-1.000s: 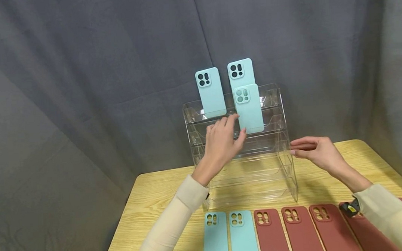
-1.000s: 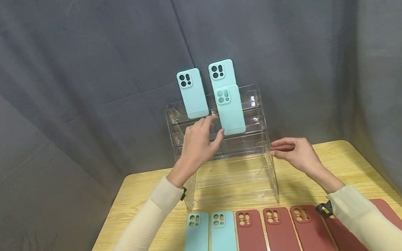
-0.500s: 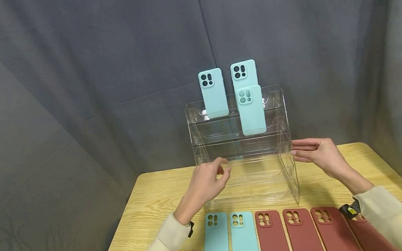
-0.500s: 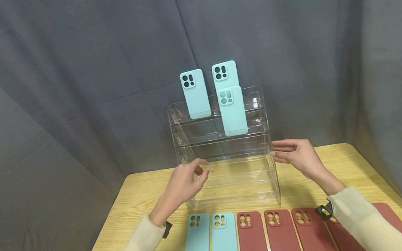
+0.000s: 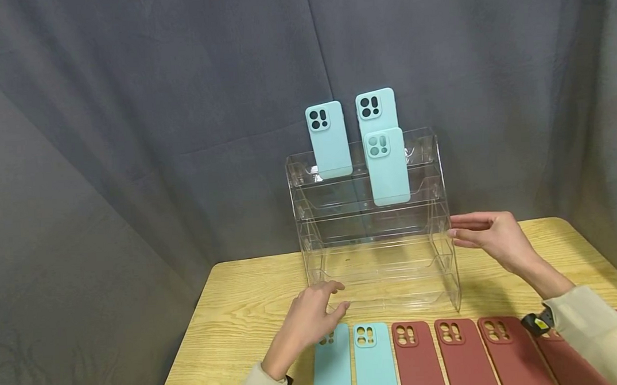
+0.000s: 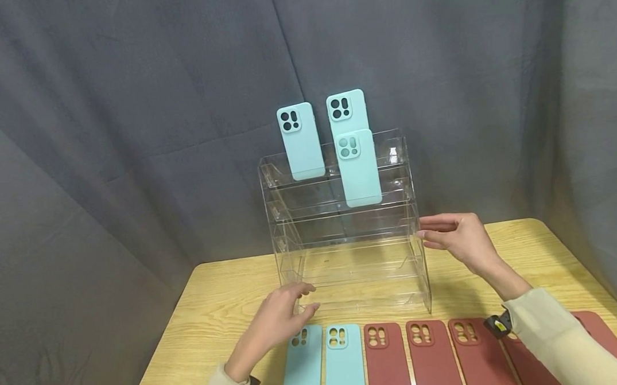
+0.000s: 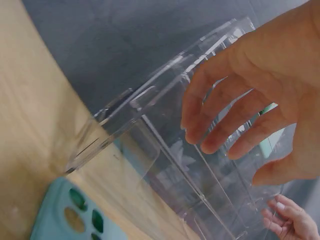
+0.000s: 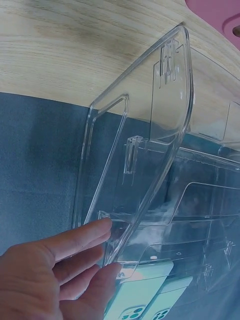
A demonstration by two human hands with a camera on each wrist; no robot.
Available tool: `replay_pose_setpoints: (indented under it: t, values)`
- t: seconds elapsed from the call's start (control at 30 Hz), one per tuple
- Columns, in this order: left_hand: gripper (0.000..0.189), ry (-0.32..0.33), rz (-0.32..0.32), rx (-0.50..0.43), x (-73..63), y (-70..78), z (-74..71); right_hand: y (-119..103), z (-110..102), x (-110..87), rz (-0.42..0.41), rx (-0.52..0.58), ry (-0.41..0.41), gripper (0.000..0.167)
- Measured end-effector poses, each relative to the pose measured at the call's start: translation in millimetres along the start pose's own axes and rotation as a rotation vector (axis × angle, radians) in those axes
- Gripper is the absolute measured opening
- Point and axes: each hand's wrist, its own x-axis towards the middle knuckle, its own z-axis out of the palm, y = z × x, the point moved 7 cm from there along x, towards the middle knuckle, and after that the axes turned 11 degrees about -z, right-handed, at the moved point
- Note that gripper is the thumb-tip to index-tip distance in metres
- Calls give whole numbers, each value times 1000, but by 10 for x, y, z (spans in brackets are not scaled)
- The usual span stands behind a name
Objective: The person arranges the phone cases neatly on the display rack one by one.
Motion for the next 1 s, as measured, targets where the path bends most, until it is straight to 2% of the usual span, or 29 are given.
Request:
replay_pose_setpoints:
  t: [0.2,0.33,0.43,0.57,0.73,1.0]
  values:
    - [37,-43,-20,1,-146,-109,183,21,-19,-15,2,-52,1,60]
    - [35,9,19,65,-276,-90,256,9,-12,-29,-8,-88,2,55]
    - [34,17,24,88,-366,-89,324,-1,0,-36,-12,-99,1,54]
    - [37,-50,-21,104,-420,-164,469,13,-6,-42,-5,-119,0,55]
    - [53,-133,-78,176,-462,-273,653,12,-12,-50,-8,-131,-2,53]
    - [66,-178,-111,220,-481,-338,781,-8,-23,-41,-2,-135,-2,53]
